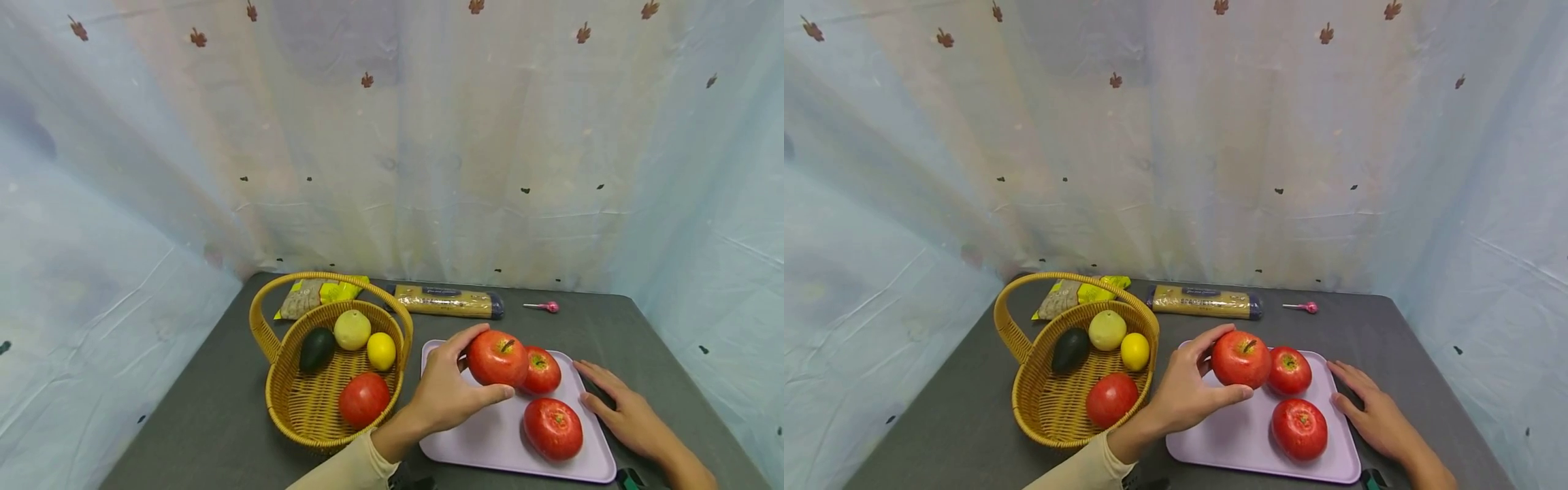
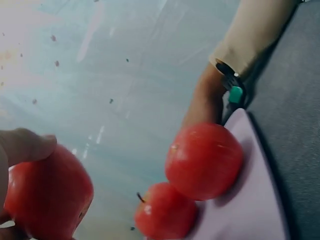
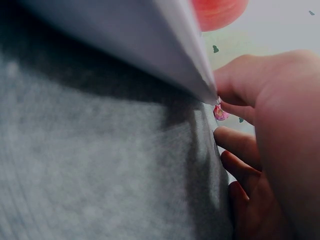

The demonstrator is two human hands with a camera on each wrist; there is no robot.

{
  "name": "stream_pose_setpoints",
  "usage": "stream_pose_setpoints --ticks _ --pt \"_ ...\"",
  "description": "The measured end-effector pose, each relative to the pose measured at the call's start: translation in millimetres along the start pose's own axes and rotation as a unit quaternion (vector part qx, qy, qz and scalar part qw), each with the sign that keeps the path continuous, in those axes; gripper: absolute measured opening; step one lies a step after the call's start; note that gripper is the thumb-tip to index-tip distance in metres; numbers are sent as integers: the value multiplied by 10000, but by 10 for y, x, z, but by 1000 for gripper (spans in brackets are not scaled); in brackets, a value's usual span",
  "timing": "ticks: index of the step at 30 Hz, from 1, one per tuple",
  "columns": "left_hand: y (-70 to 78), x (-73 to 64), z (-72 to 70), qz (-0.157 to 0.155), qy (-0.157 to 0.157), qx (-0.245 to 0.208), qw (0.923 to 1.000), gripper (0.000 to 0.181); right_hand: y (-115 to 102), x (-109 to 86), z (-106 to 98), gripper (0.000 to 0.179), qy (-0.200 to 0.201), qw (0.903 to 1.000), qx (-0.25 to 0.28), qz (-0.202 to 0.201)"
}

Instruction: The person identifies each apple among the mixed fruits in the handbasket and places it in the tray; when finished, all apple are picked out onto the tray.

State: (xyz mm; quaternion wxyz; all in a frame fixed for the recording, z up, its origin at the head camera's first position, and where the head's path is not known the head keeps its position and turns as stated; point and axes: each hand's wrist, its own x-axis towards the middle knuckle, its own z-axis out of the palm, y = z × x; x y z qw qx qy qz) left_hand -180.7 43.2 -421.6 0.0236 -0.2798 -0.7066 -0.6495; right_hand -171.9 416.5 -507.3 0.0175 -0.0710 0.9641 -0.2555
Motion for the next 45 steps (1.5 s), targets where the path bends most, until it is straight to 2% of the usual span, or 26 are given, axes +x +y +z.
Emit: stream_pose_setpoints --ticks 4,12,20,24,32,38,45 --pt "-95 -2 34 -262 245 159 9992 83 -2 -6 -9 70 25 10000 20 -65" --pt "-326 -1 122 -631 370 477 9962 85 3 2 -16 71 3 10000 23 -71" --pt "-532 -34 200 -1248 560 1127 9842 85 0 8 -14 72 12 10000 16 -70" --pt "-636 -37 202 -1416 577 1279 9799 84 -8 0 -14 72 23 9999 34 -92" --pt "-774 -43 188 -1495 486 1338 9785 84 -13 -12 -3 71 -5 10000 34 -64" --pt "-792 -46 189 -1482 310 1486 9772 85 -14 -16 5 71 3 10000 41 -45" --pt "-793 -45 182 -1273 257 1929 9726 87 -13 -16 7 72 18 10000 43 -25"
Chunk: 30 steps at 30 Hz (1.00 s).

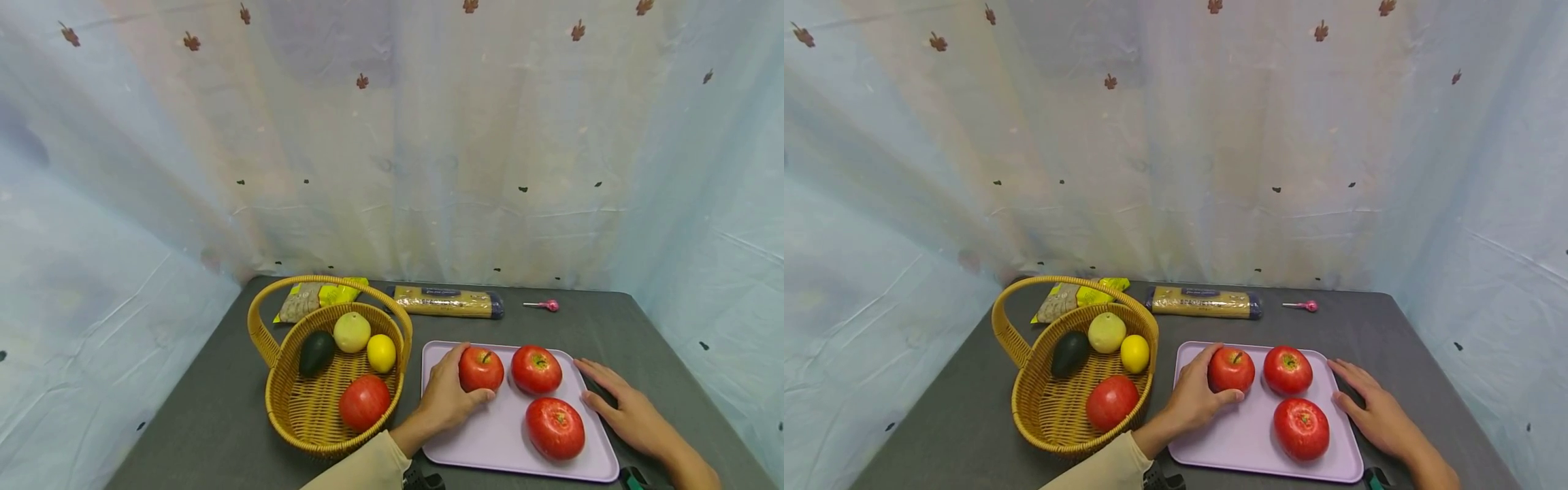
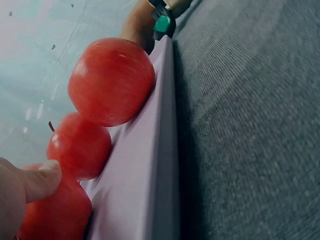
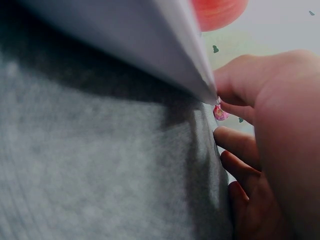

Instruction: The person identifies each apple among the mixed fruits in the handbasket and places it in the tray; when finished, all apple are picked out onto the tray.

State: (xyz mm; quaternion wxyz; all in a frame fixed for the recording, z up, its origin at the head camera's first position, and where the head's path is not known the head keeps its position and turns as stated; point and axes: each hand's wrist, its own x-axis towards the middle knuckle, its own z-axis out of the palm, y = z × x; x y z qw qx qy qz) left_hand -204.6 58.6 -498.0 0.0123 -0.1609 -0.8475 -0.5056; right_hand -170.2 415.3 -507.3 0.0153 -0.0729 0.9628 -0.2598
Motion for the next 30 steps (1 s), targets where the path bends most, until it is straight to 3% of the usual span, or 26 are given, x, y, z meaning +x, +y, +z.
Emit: stream_pose_setpoints --ticks 10,14,18,21,24,27,30 --pt "84 -21 -17 -86 -18 258 9996 108 19 2 -3 72 18 10000 -25 1" --pt "259 -91 -128 272 -44 522 9983 110 22 4 0 72 11 10000 -17 0" --pt "471 -245 -336 635 -254 519 9963 106 27 -2 3 72 -16 10000 -25 5" --pt "570 -372 -552 966 -563 155 9936 100 29 -2 2 72 -50 10000 -23 42" --pt "586 -482 -805 1142 -968 -616 9868 92 27 8 -3 72 -75 9999 -19 81" --pt "523 -589 -1076 917 -1406 -1580 9731 83 25 19 -10 72 -95 9999 -37 117" --pt "406 -702 -1340 613 -1664 -2233 9585 74 25 26 -13 72 -81 9999 -65 100"
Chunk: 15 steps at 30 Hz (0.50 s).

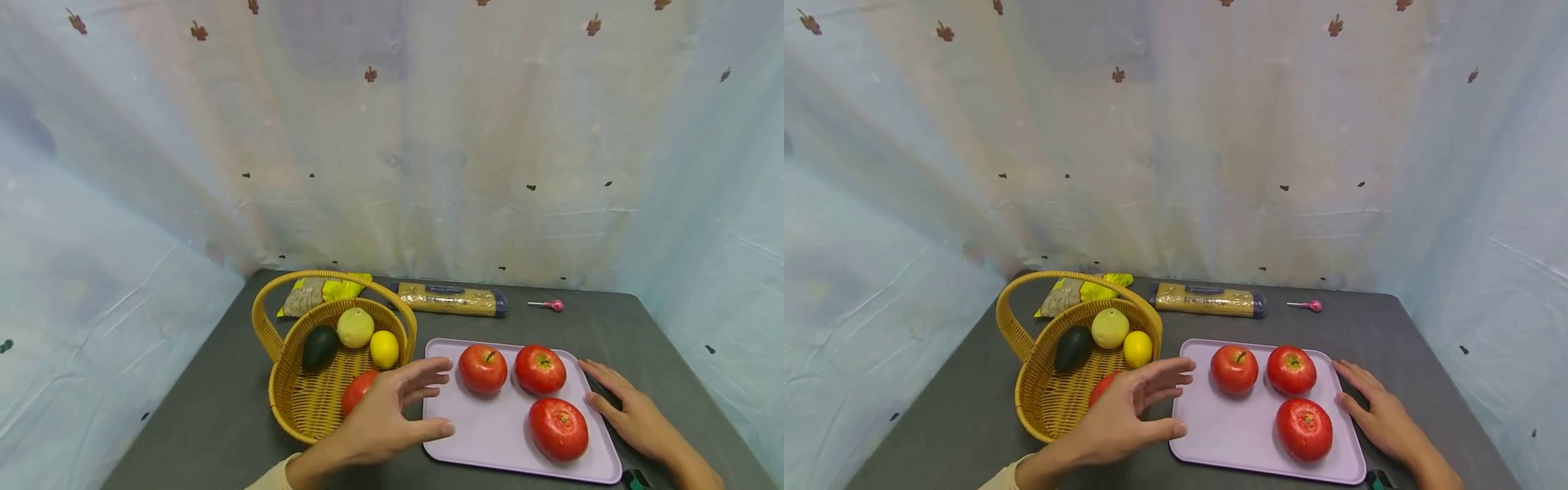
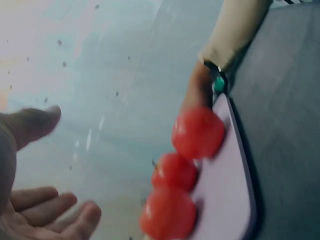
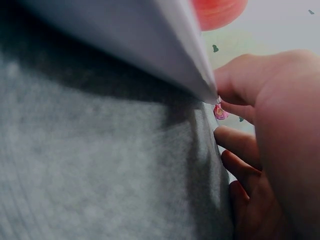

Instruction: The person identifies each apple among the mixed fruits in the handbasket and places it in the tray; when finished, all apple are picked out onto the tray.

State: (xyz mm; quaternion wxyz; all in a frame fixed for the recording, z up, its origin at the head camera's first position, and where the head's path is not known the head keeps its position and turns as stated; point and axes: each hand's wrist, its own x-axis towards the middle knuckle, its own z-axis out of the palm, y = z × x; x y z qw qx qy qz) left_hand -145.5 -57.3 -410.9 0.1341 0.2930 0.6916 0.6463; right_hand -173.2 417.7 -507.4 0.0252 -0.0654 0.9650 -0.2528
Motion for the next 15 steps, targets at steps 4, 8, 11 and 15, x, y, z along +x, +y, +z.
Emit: stream_pose_setpoints --ticks 4,8,11,15 --pt "-27 -252 -296 -51 24 -401 9992 63 1 -8 -2 71 45 10000 -5 -29" --pt "-40 -472 -567 40 339 -500 9982 54 -5 -15 1 71 67 10000 16 -60" --pt "-34 -593 -760 93 682 -274 9973 51 -12 -17 2 71 63 10000 34 -53" --pt "-29 -684 -990 -377 1253 508 9901 50 -18 -19 0 72 42 10000 51 -11"
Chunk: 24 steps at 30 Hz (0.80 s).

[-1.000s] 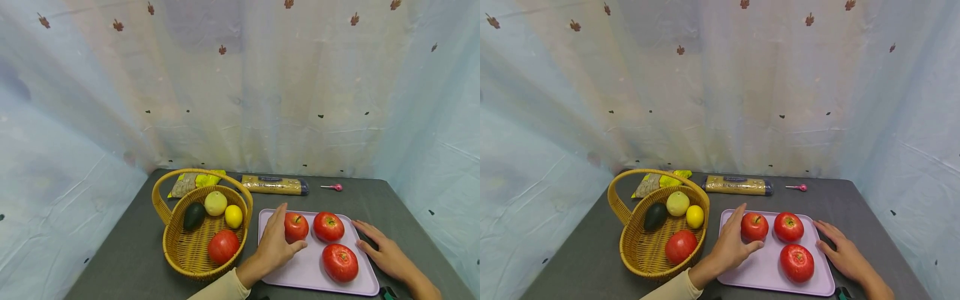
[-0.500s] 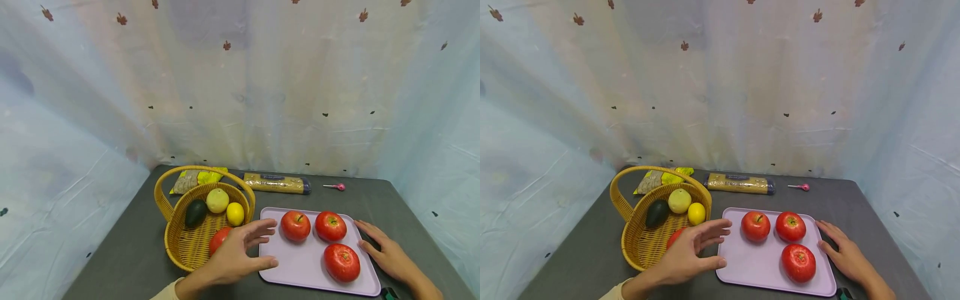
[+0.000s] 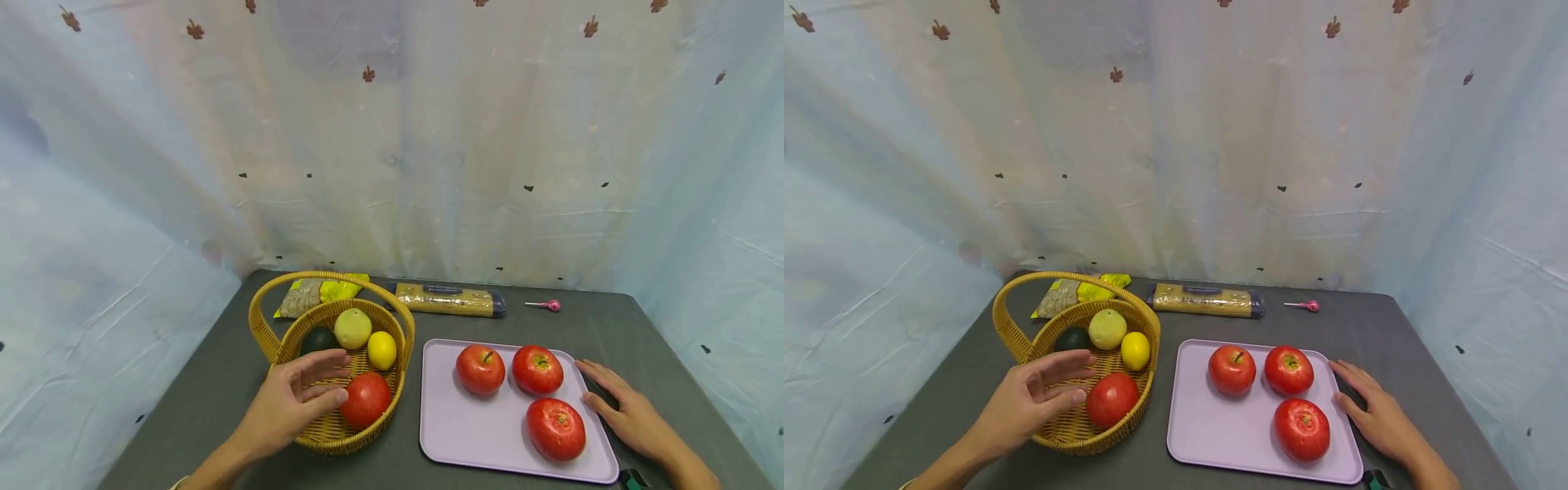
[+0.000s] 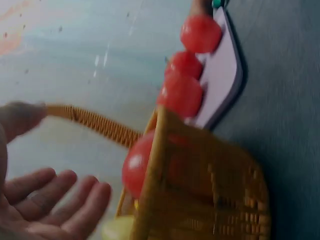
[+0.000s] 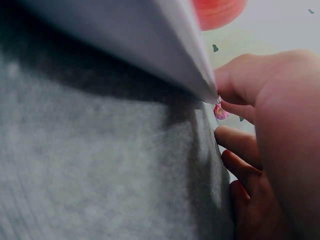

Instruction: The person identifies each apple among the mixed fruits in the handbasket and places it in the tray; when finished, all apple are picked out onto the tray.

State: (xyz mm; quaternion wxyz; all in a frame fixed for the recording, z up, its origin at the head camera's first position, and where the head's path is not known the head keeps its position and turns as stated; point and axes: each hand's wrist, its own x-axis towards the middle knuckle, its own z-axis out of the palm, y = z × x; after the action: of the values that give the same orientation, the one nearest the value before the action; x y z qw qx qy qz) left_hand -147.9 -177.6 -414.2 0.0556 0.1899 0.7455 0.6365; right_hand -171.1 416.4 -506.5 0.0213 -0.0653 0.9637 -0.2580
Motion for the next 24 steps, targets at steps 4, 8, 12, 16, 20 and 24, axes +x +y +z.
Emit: stream_pose_setpoints --ticks 4,8,12,16,20,24 --pt "-34 -1 -162 -786 -3 1082 9910 53 -5 0 2 73 -27 10000 20 33" --pt "-78 45 -205 -1282 -648 1699 9749 58 -4 -2 6 72 -3 10000 5 12" --pt "-111 117 -152 -1512 -938 1992 9637 59 -2 -3 18 71 40 10000 -4 -46" --pt "-153 182 -76 -1459 -973 2144 9609 58 9 -12 32 69 107 9999 -17 -126" --pt "-189 246 -1 -1522 -822 2078 9628 62 18 -12 27 69 112 9999 -13 -126" --pt "-234 317 68 -1604 -557 1923 9665 61 16 -2 11 71 62 10000 -2 -66"
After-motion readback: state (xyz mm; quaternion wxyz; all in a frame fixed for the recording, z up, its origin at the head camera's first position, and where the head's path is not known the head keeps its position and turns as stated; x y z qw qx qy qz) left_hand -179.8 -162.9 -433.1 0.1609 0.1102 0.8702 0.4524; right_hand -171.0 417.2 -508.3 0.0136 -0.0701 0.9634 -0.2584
